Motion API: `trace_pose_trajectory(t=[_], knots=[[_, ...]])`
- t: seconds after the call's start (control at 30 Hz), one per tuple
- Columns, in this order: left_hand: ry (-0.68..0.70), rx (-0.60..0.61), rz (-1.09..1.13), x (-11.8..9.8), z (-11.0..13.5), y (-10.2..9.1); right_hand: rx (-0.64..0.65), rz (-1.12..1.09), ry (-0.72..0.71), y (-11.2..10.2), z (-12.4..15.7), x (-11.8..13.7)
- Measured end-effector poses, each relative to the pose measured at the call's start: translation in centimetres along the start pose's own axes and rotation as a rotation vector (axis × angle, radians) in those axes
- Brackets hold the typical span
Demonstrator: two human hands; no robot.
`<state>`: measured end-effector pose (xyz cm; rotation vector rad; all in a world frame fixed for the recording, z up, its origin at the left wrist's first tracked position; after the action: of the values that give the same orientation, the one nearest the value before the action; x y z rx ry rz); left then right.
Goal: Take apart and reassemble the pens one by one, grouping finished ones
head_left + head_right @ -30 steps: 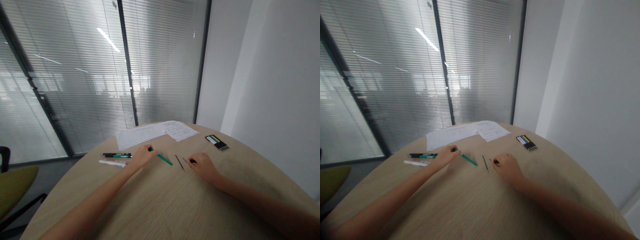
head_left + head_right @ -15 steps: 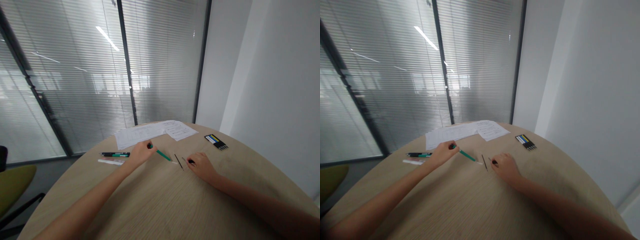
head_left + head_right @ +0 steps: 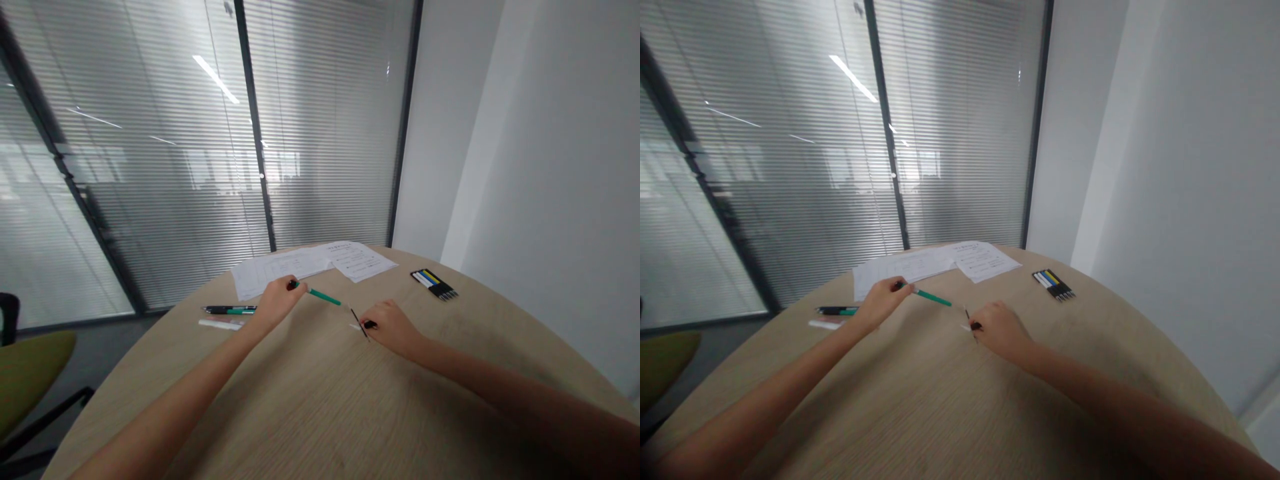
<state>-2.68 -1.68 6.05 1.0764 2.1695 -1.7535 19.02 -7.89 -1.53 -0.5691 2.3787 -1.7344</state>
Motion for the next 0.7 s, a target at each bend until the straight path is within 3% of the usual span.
trace_pose_trajectory(t=[0.27, 0.7], knots=[[-0.040, -0.036, 0.136, 0.7, -0.3, -0.2, 0.123, 0.112, 0.076, -0.3, -2.1, 1.7], [-0.053, -0.023, 0.389, 1.8, -0.7, 0.4, 0.074, 0.080, 0.146, -0.2, -3.7, 2.8]])
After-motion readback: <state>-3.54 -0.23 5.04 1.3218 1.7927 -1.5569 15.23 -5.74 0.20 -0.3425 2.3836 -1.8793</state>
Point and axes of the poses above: each hand's wrist, its own z-axis away from the middle knuckle, its own y-axis out of the palm, x = y × z, the point moved 1 cm from there along -z, towards the middle knuckle, and after that the axes turned 7 degrees about x, right-handed, at the moved point
